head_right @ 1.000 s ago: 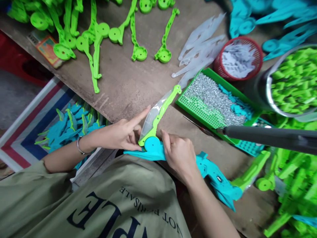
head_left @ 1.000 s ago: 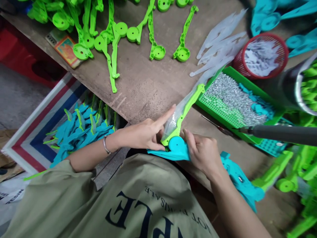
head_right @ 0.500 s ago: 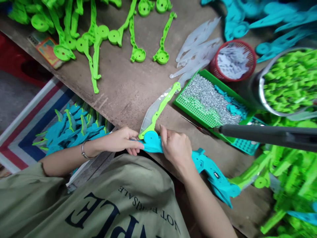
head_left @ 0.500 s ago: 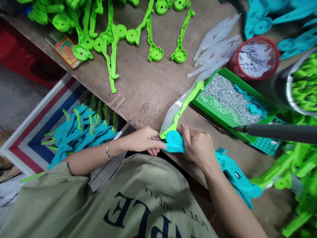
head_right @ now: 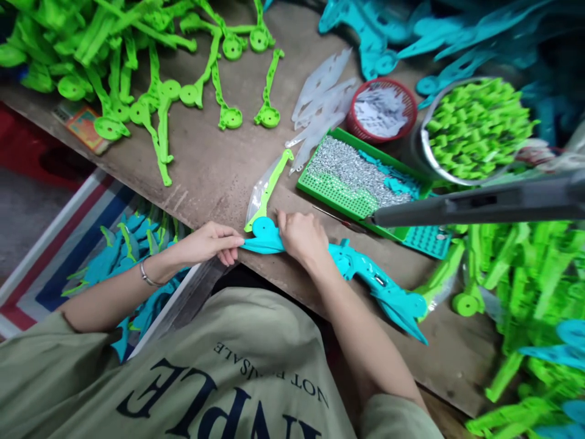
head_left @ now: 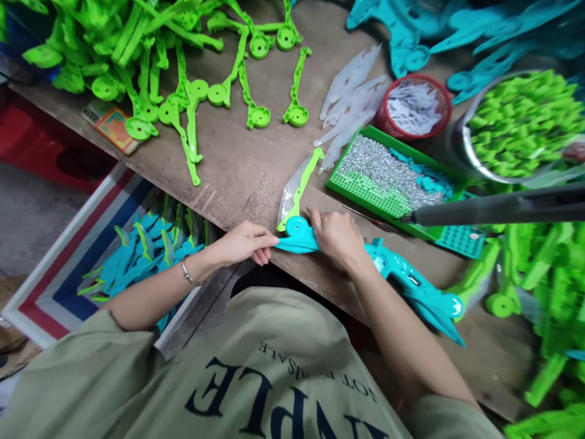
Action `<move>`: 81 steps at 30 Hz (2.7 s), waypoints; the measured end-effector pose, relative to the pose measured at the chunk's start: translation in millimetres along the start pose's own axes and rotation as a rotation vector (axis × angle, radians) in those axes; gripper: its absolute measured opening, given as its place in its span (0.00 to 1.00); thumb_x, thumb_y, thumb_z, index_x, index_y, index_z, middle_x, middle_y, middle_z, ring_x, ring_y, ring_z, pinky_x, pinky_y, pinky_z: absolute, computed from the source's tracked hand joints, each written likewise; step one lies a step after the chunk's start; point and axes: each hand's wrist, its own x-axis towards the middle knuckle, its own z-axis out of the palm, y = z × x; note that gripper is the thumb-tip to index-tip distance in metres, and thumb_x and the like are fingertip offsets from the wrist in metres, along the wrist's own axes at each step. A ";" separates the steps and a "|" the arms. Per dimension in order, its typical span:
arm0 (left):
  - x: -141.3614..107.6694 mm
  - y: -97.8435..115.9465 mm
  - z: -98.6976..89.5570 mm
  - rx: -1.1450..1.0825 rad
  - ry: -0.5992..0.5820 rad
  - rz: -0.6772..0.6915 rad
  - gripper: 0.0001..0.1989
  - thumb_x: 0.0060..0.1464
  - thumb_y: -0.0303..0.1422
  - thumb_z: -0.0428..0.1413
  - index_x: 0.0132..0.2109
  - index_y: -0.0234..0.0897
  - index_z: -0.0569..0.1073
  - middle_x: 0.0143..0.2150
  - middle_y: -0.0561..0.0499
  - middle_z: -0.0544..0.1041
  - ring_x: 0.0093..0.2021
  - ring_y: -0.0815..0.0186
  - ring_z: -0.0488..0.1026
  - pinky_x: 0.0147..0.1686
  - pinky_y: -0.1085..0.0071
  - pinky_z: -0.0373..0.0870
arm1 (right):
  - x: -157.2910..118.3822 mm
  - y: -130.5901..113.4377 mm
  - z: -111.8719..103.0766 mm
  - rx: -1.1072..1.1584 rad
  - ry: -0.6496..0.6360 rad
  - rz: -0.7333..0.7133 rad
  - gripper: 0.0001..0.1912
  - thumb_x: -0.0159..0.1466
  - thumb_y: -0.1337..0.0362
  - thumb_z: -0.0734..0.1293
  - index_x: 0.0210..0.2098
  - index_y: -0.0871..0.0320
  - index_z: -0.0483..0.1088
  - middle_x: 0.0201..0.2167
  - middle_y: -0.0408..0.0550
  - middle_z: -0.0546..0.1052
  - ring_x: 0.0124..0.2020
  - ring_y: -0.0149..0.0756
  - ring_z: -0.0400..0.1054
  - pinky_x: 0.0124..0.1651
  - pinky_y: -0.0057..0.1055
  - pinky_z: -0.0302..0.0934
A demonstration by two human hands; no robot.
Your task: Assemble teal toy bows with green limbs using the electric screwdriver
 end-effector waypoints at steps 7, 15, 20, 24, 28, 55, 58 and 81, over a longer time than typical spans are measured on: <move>-3.5 -6.3 21.7 -0.359 0.169 0.010 0.25 0.45 0.49 0.72 0.37 0.31 0.79 0.32 0.44 0.83 0.32 0.65 0.81 0.35 0.72 0.78 | 8.2 6.8 -6.1 -0.029 0.053 -0.135 0.29 0.77 0.53 0.48 0.58 0.57 0.76 0.45 0.61 0.83 0.44 0.47 0.78 0.40 0.33 0.59; 14.8 -23.5 82.1 -0.736 0.247 0.257 0.28 0.38 0.50 0.74 0.39 0.33 0.81 0.41 0.44 0.85 0.47 0.55 0.82 0.57 0.55 0.74 | 7.7 11.4 -4.4 -0.114 0.097 -0.248 0.28 0.77 0.55 0.49 0.66 0.55 0.68 0.46 0.62 0.82 0.45 0.52 0.78 0.40 0.35 0.60; 27.2 -19.9 84.6 -0.766 0.385 0.317 0.27 0.38 0.49 0.74 0.38 0.32 0.81 0.39 0.44 0.85 0.46 0.54 0.82 0.57 0.52 0.73 | 10.2 3.7 -9.8 -0.080 0.043 -0.230 0.29 0.77 0.56 0.48 0.65 0.59 0.69 0.51 0.65 0.80 0.51 0.54 0.77 0.46 0.38 0.63; 25.5 -17.7 73.3 -0.748 0.324 0.287 0.29 0.39 0.50 0.74 0.41 0.32 0.81 0.42 0.42 0.85 0.47 0.52 0.82 0.57 0.50 0.74 | 10.0 1.8 -15.1 0.060 0.035 -0.164 0.29 0.77 0.54 0.49 0.63 0.62 0.70 0.53 0.67 0.79 0.54 0.53 0.75 0.53 0.38 0.63; 24.7 -19.0 59.9 -0.735 0.368 0.333 0.26 0.42 0.50 0.73 0.40 0.33 0.80 0.44 0.44 0.85 0.47 0.55 0.83 0.59 0.51 0.74 | 10.5 3.0 -14.5 0.216 0.075 -0.086 0.34 0.76 0.48 0.48 0.57 0.65 0.75 0.53 0.67 0.79 0.56 0.49 0.74 0.57 0.37 0.62; 26.7 -17.6 52.4 -0.710 0.412 0.278 0.22 0.49 0.44 0.72 0.43 0.34 0.77 0.41 0.46 0.84 0.40 0.59 0.84 0.49 0.57 0.81 | -24.8 70.7 42.2 0.779 1.575 0.000 0.19 0.62 0.58 0.73 0.46 0.52 0.61 0.41 0.45 0.68 0.42 0.39 0.67 0.50 0.42 0.64; 25.8 -17.7 48.3 -0.666 0.413 0.252 0.24 0.48 0.43 0.72 0.45 0.33 0.76 0.41 0.45 0.84 0.38 0.61 0.84 0.47 0.59 0.81 | -28.6 93.0 29.0 1.044 1.463 0.125 0.37 0.56 0.55 0.77 0.58 0.49 0.56 0.52 0.49 0.68 0.49 0.41 0.69 0.52 0.45 0.67; 26.2 -18.7 57.0 -0.647 0.535 0.242 0.31 0.41 0.51 0.72 0.44 0.34 0.74 0.38 0.47 0.83 0.35 0.60 0.83 0.45 0.56 0.82 | 80.4 51.7 -32.8 1.479 0.993 -0.446 0.16 0.61 0.51 0.71 0.40 0.51 0.64 0.18 0.33 0.67 0.18 0.31 0.64 0.25 0.33 0.63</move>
